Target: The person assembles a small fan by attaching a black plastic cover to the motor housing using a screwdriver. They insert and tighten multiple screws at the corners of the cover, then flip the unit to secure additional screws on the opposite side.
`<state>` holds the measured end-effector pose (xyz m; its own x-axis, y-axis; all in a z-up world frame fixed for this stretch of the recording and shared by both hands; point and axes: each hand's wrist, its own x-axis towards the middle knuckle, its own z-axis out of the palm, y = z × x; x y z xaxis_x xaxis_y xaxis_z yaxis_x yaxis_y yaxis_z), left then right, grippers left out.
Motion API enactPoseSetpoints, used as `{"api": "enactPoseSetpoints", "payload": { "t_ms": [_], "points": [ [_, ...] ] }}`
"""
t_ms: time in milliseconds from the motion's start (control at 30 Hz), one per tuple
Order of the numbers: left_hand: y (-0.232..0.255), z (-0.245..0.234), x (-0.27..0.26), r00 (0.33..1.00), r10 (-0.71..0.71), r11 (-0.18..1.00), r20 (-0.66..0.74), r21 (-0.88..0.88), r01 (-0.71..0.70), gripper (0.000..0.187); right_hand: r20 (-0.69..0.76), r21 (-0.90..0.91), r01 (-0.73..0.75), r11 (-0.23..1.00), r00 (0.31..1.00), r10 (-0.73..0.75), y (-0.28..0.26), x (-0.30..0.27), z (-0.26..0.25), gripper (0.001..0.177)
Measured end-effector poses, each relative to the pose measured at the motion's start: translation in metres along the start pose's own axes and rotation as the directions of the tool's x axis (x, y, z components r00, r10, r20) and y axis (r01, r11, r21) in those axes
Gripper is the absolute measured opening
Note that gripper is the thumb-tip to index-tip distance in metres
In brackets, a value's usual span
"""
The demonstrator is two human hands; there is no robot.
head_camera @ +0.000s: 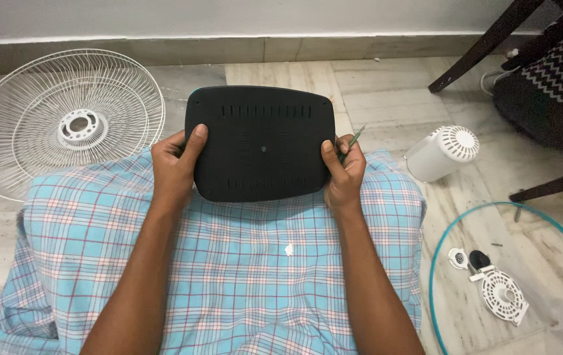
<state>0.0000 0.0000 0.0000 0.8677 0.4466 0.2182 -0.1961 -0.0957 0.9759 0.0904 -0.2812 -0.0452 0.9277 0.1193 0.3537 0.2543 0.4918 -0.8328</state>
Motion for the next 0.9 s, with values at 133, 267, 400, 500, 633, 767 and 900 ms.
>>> {"api": "enactPoseSetpoints", "payload": {
  "t_ms": [133,267,400,500,633,767,900],
  "points": [
    [-0.001,-0.002,0.000,0.999,-0.044,0.999,0.006,0.015,0.044,0.049,-0.005,0.051,-0.033,0.998,0.999,0.034,-0.011,0.001,0.011,0.033],
    [0.004,-0.003,-0.002,0.994,0.035,0.998,0.104,-0.057,-0.029,0.048,-0.016,0.061,-0.055,0.997,0.998,0.056,-0.015,0.003,0.011,0.036],
    [0.008,-0.002,-0.002,0.984,0.095,0.991,0.149,-0.106,-0.080,0.046,-0.024,0.102,-0.054,0.993,0.998,0.056,-0.014,0.003,0.010,0.038],
    [0.004,0.001,-0.003,0.997,0.069,0.997,0.038,0.021,-0.070,0.045,-0.029,0.091,-0.043,0.995,0.999,0.046,-0.012,0.001,0.013,0.038],
    [-0.003,0.003,0.001,0.990,0.138,0.978,-0.022,0.162,-0.133,0.052,-0.047,0.041,-0.049,0.998,0.998,0.051,-0.010,0.000,0.014,0.037],
    [-0.003,0.005,0.002,0.983,0.179,0.951,-0.047,0.263,-0.160,0.056,-0.068,-0.040,-0.041,0.998,0.997,0.038,-0.012,0.001,0.015,0.037],
    [-0.002,0.009,0.004,0.980,0.191,0.944,-0.055,0.282,-0.168,0.062,-0.102,-0.402,-0.008,0.915,0.994,-0.036,-0.014,-0.003,0.014,0.034]
  ]
}}
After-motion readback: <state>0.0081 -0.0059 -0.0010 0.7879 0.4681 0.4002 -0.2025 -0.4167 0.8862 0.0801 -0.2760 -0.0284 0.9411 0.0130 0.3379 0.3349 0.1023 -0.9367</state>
